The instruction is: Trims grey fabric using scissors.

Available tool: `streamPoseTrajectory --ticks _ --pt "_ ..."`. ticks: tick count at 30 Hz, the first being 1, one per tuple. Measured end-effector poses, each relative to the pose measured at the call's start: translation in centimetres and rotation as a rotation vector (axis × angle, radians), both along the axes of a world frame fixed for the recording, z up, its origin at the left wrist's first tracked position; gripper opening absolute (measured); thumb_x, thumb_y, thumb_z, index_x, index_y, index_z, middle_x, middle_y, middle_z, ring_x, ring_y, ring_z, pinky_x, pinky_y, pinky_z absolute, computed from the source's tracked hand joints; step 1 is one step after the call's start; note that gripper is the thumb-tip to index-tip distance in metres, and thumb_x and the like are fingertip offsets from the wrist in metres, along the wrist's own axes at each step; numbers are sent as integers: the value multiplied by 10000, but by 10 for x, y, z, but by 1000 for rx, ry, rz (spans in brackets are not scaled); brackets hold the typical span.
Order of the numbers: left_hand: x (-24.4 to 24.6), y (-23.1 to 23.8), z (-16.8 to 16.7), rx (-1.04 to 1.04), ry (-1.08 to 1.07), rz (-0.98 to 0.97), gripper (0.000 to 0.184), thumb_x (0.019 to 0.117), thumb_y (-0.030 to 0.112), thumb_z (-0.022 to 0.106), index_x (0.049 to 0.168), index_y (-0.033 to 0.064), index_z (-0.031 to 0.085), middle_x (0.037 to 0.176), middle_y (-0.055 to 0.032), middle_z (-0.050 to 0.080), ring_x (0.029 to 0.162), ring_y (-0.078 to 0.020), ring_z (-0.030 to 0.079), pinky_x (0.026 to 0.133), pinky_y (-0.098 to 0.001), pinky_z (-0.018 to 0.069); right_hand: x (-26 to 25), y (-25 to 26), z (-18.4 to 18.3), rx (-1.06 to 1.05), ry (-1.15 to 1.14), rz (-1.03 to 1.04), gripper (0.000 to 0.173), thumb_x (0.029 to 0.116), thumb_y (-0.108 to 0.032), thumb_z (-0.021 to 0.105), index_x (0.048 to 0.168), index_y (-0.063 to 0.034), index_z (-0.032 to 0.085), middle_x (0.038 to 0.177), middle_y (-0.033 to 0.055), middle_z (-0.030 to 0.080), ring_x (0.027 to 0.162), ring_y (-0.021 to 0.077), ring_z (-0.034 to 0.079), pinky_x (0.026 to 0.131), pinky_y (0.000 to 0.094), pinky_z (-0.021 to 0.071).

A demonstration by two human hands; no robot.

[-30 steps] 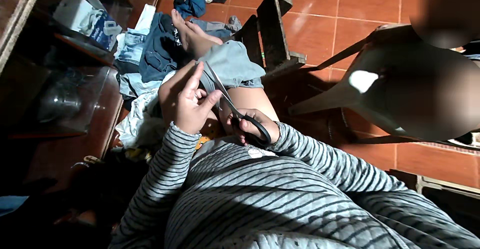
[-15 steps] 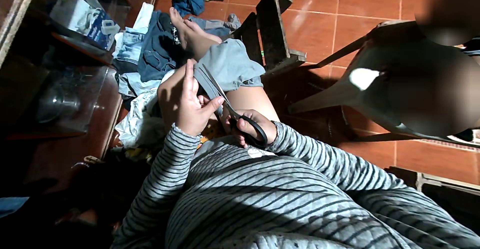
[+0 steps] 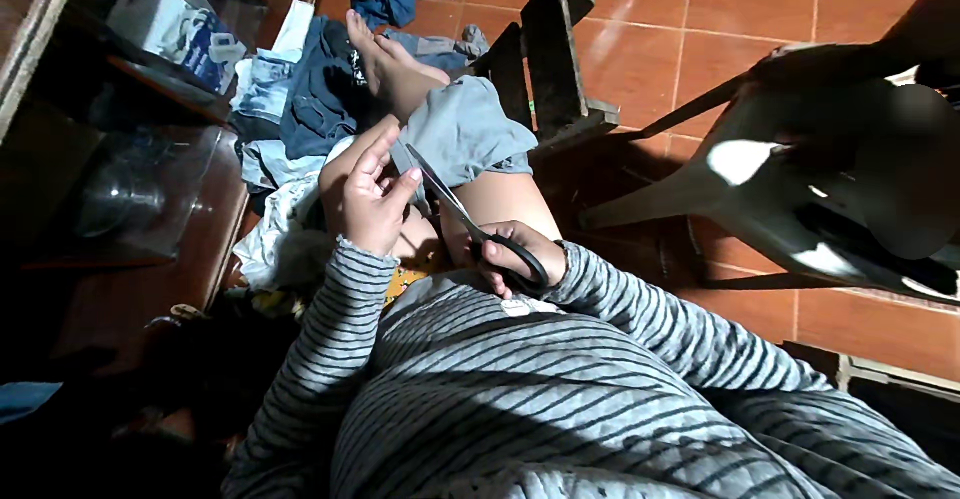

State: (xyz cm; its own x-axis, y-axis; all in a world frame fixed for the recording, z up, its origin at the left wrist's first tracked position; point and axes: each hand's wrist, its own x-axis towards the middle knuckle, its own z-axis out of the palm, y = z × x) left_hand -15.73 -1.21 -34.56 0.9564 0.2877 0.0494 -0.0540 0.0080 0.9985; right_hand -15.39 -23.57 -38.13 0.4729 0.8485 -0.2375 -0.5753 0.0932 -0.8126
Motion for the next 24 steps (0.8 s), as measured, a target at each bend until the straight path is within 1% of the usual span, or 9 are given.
streamPoseTrajectory --ticks 3,7,10,13,15,17,18,21,24 --pt "-2 0 -2 2 -21 -41 740 864 -59 703 1538 1 401 1551 -126 457 1310 -149 559 1018 -293 531 2 0 -2 33 38 13 508 879 -636 692 948 -138 622 617 -61 614 514 68 626 504 222 557" --pt "-8 -6 -1 20 6 -24 758 849 -44 715 1539 6 405 1549 -121 441 1291 -123 556 990 -266 534 3 4 3 28 73 -6 481 895 -603 687 951 -131 613 621 -58 608 514 66 624 508 215 558" --pt "-10 -11 -3 -3 3 -8 791 846 -97 707 1556 3 372 1557 -127 438 1046 -86 673 844 -237 590 3 10 7 22 119 -16 429 938 -556 650 938 -130 606 625 -50 611 521 70 628 515 213 561" --pt "-14 -15 -2 14 51 16 815 854 -100 715 1574 67 373 1573 -79 426 818 -52 665 716 -224 590 2 16 8 6 154 -28 436 960 -545 617 980 -110 610 622 -45 612 514 72 628 509 217 563" --pt "-17 -17 -1 30 85 24 822 864 -78 724 1583 104 368 1578 -55 421 760 -38 637 670 -219 574 1 19 8 -2 165 -36 442 967 -536 604 1004 -95 602 626 -42 597 509 71 620 502 217 562" --pt "-17 -21 0 16 104 47 830 863 -80 727 1585 119 369 1570 -69 428 678 -35 616 561 -211 554 0 20 10 -12 160 -40 445 971 -533 598 1020 -92 588 624 -44 581 504 69 611 501 216 561" --pt "-17 -22 0 9 102 48 833 864 -86 724 1587 114 363 1575 -72 422 669 -34 609 545 -208 545 0 20 10 -15 155 -44 433 970 -525 607 1008 -94 589 619 -44 580 500 66 610 499 212 559" --pt "-18 -22 0 12 71 23 833 864 -91 721 1587 75 342 1594 -57 401 742 -16 620 668 -197 559 -2 20 10 -24 127 -67 390 964 -488 643 945 -100 610 591 -50 570 479 58 593 476 201 540" --pt "-18 -23 0 34 73 25 836 861 -85 729 1587 88 353 1599 -49 399 738 -11 609 661 -190 547 -3 21 10 -52 110 -76 306 992 -398 610 903 -105 603 568 -56 572 471 54 594 473 200 537"
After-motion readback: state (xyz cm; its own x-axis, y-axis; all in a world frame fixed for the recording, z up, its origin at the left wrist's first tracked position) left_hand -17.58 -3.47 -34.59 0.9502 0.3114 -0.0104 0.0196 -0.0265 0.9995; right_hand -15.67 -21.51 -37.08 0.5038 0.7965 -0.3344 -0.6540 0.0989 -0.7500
